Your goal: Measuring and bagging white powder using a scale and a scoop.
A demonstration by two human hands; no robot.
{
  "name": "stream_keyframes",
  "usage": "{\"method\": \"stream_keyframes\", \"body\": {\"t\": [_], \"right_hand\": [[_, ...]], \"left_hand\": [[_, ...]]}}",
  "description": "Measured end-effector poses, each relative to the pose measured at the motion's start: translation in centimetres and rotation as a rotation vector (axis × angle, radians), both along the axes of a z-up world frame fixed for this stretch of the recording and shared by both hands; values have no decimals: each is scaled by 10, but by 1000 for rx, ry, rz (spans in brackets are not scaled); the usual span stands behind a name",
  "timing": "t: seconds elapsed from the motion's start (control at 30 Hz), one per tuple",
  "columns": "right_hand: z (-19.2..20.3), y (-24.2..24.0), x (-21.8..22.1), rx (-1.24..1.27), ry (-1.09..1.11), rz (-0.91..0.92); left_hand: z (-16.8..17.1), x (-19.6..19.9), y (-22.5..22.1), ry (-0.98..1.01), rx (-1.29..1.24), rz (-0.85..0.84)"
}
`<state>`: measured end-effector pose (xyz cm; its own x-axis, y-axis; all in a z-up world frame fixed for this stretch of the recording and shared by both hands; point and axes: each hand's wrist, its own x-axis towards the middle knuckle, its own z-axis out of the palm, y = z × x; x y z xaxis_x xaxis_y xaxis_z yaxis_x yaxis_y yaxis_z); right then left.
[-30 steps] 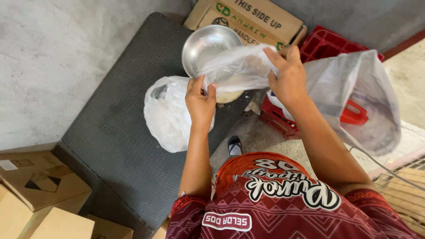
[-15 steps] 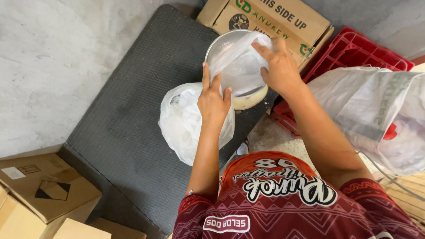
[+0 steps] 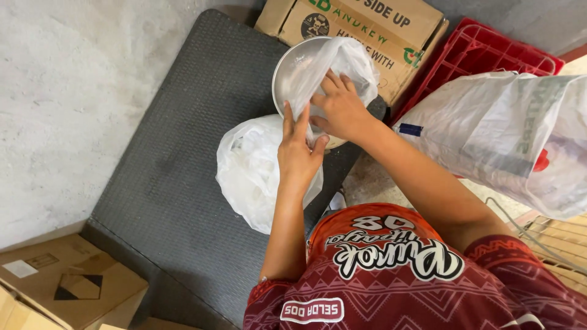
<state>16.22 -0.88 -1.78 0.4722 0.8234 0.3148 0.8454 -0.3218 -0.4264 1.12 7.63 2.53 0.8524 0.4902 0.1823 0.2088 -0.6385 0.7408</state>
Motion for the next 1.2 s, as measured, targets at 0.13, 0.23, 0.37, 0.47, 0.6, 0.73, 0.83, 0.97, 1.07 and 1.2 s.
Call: {"method": "stream_keyframes", "body": {"t": [0.13, 0.23, 0.37, 0.47, 0.6, 0.73, 0.83, 0.97, 1.07, 1.2], "right_hand": [[-2, 22, 13, -192, 94, 30], [6, 25, 14, -343, 129, 48], [18, 10, 10, -328, 156, 43], [36, -20, 0, -119, 140, 53], [79, -73, -18, 183, 221, 95], [108, -141, -22, 343, 298, 18], [108, -210, -23, 473, 384, -200], [120, -303, -26, 637, 460, -385], [106, -367, -27, 650, 321, -584], [56, -417, -20, 477, 367, -732]], "left_hand": [[6, -6, -3, -6, -134, -32], [15, -9, -5, -22, -148, -25], [19, -17, -1, -105, -204, -44], [22, -22, 0, -178, -256, 0], [26, -23, -2, -404, -216, 106], [25, -12, -16, -582, -147, 112], [35, 2, -48, -592, -173, 42], [36, 30, -101, -539, -188, -160], [31, 49, -145, -483, -203, -333], [26, 66, -204, -397, -219, -523]]}}
